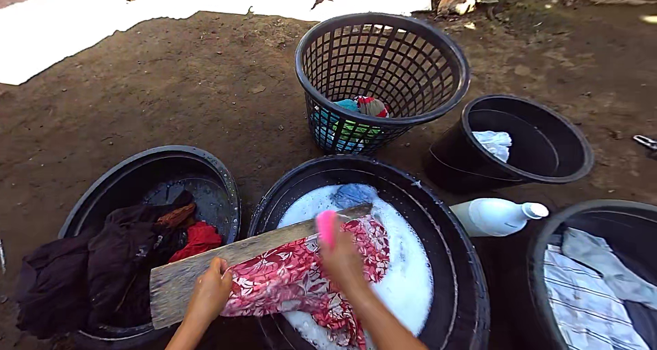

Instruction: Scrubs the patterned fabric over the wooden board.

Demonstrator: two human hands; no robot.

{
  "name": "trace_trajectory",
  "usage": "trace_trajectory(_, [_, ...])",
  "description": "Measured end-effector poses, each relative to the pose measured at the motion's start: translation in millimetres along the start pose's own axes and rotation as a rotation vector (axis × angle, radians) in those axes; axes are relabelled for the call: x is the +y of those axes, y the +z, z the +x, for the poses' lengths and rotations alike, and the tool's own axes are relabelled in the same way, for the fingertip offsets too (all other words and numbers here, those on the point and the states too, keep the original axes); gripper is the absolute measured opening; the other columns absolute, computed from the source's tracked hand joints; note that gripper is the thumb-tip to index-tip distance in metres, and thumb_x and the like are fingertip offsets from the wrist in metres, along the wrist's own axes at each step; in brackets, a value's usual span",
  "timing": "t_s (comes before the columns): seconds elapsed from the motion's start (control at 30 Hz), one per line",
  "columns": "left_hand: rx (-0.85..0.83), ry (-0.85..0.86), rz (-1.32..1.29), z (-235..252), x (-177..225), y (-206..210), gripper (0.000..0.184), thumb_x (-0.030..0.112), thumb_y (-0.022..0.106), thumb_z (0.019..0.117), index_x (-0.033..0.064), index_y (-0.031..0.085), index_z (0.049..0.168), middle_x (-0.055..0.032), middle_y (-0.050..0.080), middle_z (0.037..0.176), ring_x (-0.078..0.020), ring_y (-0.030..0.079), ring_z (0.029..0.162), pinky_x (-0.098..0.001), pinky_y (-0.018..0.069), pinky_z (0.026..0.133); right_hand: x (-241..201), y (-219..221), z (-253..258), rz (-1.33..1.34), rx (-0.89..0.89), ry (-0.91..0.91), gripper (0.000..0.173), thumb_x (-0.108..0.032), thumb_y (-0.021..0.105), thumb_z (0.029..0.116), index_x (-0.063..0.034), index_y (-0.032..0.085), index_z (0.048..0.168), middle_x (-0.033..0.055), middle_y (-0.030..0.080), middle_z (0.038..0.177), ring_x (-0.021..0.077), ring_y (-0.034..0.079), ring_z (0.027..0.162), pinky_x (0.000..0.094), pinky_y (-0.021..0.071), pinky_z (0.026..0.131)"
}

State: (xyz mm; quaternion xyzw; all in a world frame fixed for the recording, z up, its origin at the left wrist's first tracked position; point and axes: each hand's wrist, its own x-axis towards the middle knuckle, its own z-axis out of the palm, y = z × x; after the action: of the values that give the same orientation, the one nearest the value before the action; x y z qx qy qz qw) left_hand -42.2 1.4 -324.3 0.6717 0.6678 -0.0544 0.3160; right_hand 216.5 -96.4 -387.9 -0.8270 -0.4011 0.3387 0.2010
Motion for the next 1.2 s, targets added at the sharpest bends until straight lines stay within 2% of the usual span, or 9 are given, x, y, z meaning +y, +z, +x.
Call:
trace_trajectory(0.13, [0.034,0.039,-0.001,-1,-4,0,0.021,0.006,0.054,0.1013,-0.0073,0.06,0.116,-0.0266,0.068,0.095,-0.0417,0.068,0.092,-0.059,0.0511,0.084,-61,70,-65,-0.049,-0.155,-0.47,0.06,-0.039,0.062,0.0978,-0.0261,0.048,0.155,0.0309,0.061,0.129,0.045,0.069,0.104,0.058,0.058,0.078])
trace_trajectory(0.23, [0.043,0.041,0.002,-1,-6,3,0.02,0.006,0.054,0.1013,-0.0076,0.06,0.115,-0.0265,0.068,0.094,-0.0417,0.068,0.091,-0.0595,0.0511,0.083,22,32,-4,-0.023,0.008,-0.093,0.063,-0.035,0.06,0.1001,-0.0124,0.043,0.157,0.0329,0.057,0.138,0.0484,0.062,0.12,0.062,0.0512,0.097])
trace_trajectory(0.37, [0.024,0.03,0.012,1,-1,3,0.02,0.006,0.054,0.1014,-0.0062,0.06,0.117,-0.0257,0.068,0.093,-0.0405,0.068,0.09,-0.058,0.0519,0.082,73,-44,48,-0.098,0.044,0.331,0.073,-0.039,0.052,0.1051,-0.0169,0.018,0.165,0.0363,0.045,0.147,0.0515,0.06,0.12,0.0619,0.0503,0.097])
trace_trajectory(0.47, [0.025,0.038,-0.003,0,-3,5,0.02,0.005,0.055,0.1008,-0.0069,0.06,0.116,-0.0264,0.067,0.093,-0.0404,0.068,0.088,-0.0582,0.0517,0.081,-21,4,-15,-0.038,-0.145,-0.023,0.067,-0.04,0.057,0.1021,-0.0033,0.041,0.155,0.0334,0.049,0.145,0.0471,0.06,0.123,0.0594,0.0503,0.1])
trace_trajectory(0.57, [0.035,0.046,-0.014,-1,-5,3,0.02,0.005,0.055,0.1005,-0.0075,0.06,0.116,-0.0266,0.067,0.094,-0.0407,0.068,0.09,-0.0591,0.0513,0.083,-69,67,-66,-0.042,-0.238,-0.448,0.062,-0.039,0.062,0.0982,-0.0258,0.045,0.156,0.0334,0.057,0.133,0.0461,0.066,0.108,0.0587,0.057,0.081])
trace_trajectory(0.67, [0.031,0.054,-0.016,1,-4,4,0.021,0.005,0.055,0.1008,-0.0077,0.06,0.116,-0.0264,0.067,0.093,-0.04,0.068,0.088,-0.059,0.0515,0.082,-5,37,-13,-0.049,-0.097,-0.15,0.061,-0.038,0.058,0.1,-0.0183,0.046,0.156,0.0329,0.054,0.141,0.0477,0.062,0.12,0.0607,0.0525,0.095])
trace_trajectory(0.83, [0.053,0.07,-0.023,0,0,4,0.022,0.005,0.055,0.0995,-0.0086,0.059,0.116,-0.0286,0.067,0.093,-0.0446,0.067,0.09,-0.0615,0.0505,0.081,120,-75,72,0.321,0.088,0.317,0.086,-0.033,0.062,0.1023,-0.0154,0.007,0.166,0.0339,0.045,0.15,0.0468,0.052,0.133,0.0611,0.0423,0.108])
trace_trajectory(1.0, [0.044,0.056,-0.012,-1,-2,6,0.021,0.005,0.056,0.0998,-0.0083,0.06,0.116,-0.0289,0.067,0.094,-0.0441,0.067,0.091,-0.061,0.0506,0.083,138,-71,90,0.785,0.344,0.3,0.045,-0.026,0.067,0.1001,0.0095,0.059,0.127,0.025,0.066,0.113,0.0286,0.065,0.098,0.0461,0.0523,0.09])
trace_trajectory(1.2, [-0.25,0.205,0.151,11,14,-18,0.03,0.018,0.058,0.1047,-0.006,0.063,0.121,-0.0262,0.069,0.107,-0.0398,0.067,0.104,-0.0571,0.0491,0.096,115,-47,76,0.562,0.15,0.231,0.06,-0.022,0.076,0.0925,0.0065,0.052,0.139,0.0298,0.061,0.129,0.0384,0.061,0.119,0.054,0.0466,0.105])
